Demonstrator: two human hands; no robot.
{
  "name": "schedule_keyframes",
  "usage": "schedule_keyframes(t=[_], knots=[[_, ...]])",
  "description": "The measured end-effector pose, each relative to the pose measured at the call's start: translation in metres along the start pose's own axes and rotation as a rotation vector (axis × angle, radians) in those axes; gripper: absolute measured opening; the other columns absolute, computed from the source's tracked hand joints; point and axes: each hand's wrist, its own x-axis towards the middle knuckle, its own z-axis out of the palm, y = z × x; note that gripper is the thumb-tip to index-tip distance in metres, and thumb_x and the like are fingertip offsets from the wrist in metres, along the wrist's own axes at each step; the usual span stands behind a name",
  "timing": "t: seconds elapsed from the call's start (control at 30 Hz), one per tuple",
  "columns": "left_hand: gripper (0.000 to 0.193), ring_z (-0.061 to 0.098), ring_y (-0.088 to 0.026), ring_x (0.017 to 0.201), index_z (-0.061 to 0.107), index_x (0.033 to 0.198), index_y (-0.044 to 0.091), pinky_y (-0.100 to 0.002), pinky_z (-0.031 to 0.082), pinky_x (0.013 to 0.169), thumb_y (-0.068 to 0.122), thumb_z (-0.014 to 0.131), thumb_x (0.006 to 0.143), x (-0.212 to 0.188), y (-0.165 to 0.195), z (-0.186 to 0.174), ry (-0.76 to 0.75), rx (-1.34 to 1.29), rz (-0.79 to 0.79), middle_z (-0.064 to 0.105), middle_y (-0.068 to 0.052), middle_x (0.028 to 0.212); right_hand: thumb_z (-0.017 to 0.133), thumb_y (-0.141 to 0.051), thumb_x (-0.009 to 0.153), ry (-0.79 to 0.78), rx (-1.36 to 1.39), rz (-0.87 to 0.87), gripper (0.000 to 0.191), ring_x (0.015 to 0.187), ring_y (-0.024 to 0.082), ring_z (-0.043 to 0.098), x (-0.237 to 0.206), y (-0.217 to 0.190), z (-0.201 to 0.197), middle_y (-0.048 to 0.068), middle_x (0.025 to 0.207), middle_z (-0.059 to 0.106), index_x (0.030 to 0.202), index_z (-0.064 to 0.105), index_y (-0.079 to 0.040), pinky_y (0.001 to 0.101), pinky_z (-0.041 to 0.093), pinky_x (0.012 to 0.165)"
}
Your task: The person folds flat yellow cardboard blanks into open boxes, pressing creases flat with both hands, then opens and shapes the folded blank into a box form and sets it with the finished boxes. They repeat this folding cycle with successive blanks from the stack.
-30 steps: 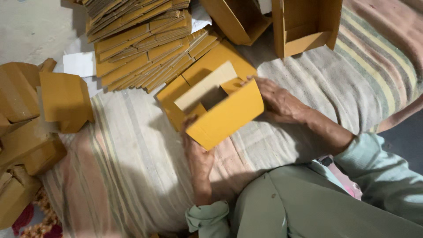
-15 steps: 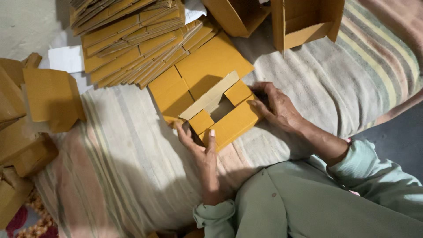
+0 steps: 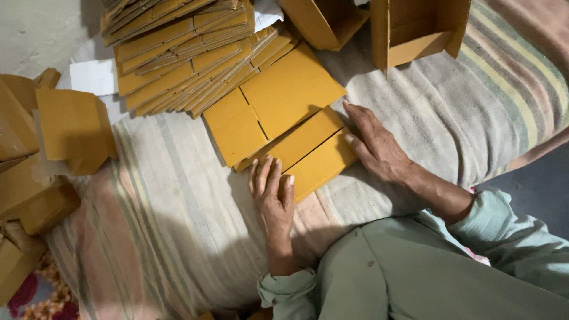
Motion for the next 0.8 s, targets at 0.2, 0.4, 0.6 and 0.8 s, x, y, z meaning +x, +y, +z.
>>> schedule_keyframes(t=[0.2,0.4,0.6,0.8], knots=[[0.055,0.027,-0.043,0.159,0.051,0.15,-0.003,-0.056,0.024,0.131,0.036,0.043,0.113,-0.006,-0.003,0.007,-0.067,-0.03,0.008,0.044,-0.016,0.163,0.028,-0.061,0.101,-0.226,-0.843,-0.113,0.075,0.154,0.039,0.009,0.033,-0.029,0.025,0.024,0.166,0.019,0.152,0.025,-0.006,0.0558,0.002,0.123],[0.081,0.025,-0.043,0.16,0.033,0.162,-0.001,-0.055,0.022,0.132,0.062,0.024,0.111,-0.014,-0.011,0.02,0.041,-0.117,-0.032,0.03,-0.023,0.169,0.03,-0.059,0.1,-0.419,-0.737,-0.238,0.082,0.152,0.042,0.009,0.056,-0.07,0.079,0.028,0.163,0.018,0.159,0.021,-0.003,0.054,0.004,0.121],[0.093,0.03,-0.042,0.159,0.024,0.164,0.0,-0.052,0.03,0.129,0.073,0.024,0.107,-0.015,-0.007,0.024,0.116,-0.345,-0.159,0.027,-0.025,0.17,0.033,-0.05,0.104,-0.381,-0.768,-0.427,0.073,0.156,0.038,0.017,0.061,-0.077,0.118,0.023,0.166,0.025,0.158,0.026,-0.001,0.0514,0.008,0.125],[0.082,0.025,-0.044,0.161,0.028,0.164,0.005,-0.053,0.029,0.13,0.066,0.019,0.111,-0.012,-0.002,0.017,0.01,-0.165,-0.092,0.023,-0.024,0.173,0.028,-0.054,0.104,-0.273,-0.656,-0.302,0.073,0.153,0.038,0.022,0.06,-0.034,0.074,0.024,0.161,0.032,0.16,0.028,-0.007,0.0523,0.009,0.125]])
